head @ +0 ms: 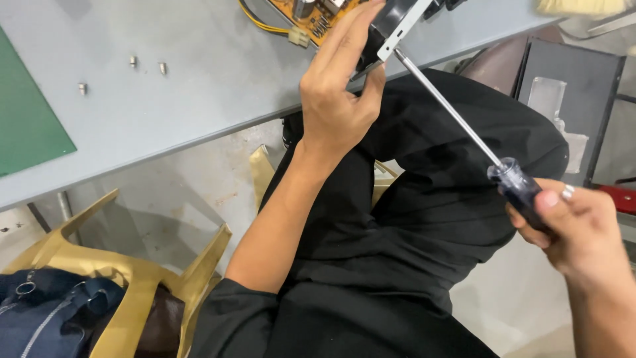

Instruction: Unscrewing a fan from a power supply unit and cleaning the internal components with a brush

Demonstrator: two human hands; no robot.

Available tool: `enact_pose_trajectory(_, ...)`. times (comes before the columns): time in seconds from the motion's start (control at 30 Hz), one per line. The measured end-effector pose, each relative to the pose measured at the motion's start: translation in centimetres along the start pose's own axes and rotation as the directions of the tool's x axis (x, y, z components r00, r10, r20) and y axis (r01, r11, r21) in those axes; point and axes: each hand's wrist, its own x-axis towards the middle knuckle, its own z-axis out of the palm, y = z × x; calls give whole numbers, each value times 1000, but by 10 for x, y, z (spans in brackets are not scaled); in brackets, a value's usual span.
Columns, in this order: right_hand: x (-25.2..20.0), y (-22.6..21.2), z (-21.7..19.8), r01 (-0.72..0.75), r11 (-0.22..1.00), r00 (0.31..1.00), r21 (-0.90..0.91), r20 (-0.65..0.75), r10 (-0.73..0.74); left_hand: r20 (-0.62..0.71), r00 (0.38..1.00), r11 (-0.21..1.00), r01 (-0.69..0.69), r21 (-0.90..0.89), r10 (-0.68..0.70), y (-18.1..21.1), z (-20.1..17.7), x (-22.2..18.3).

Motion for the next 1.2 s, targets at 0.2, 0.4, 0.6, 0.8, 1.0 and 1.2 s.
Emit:
enact_pose_trajectory(0.2,20,23,-19,-468,711,851,524,484,204,3,1000,1000,-6,-28,6,1,-2,0)
enact_pose_trajectory(0.4,-5,26,-19,234,886,955,-399,-78,-287,21,1000,1000,-12,-17,12,0,-2,-1)
enact_pose_trajectory(0.6,-2,23,6,635,240,513,-734,168,-841,25,999,1000,26,-11,-25,0,-5,0)
enact_pose_trajectory(0.8,4,-17,-7,17,984,999,-180,-33,-23,21,999,996,41,81,-43,-8,3,-7)
enact_pose_trajectory(1.0,26,12,-30,-299,911,876,285,461,143,6,1000,997,-8,77,7,-10,3,-8)
enact_pose_trajectory(1.2,-11,55,-25,416,684,849,-599,-14,-528,9,1000,995,28,97,-29,-10,5,-12)
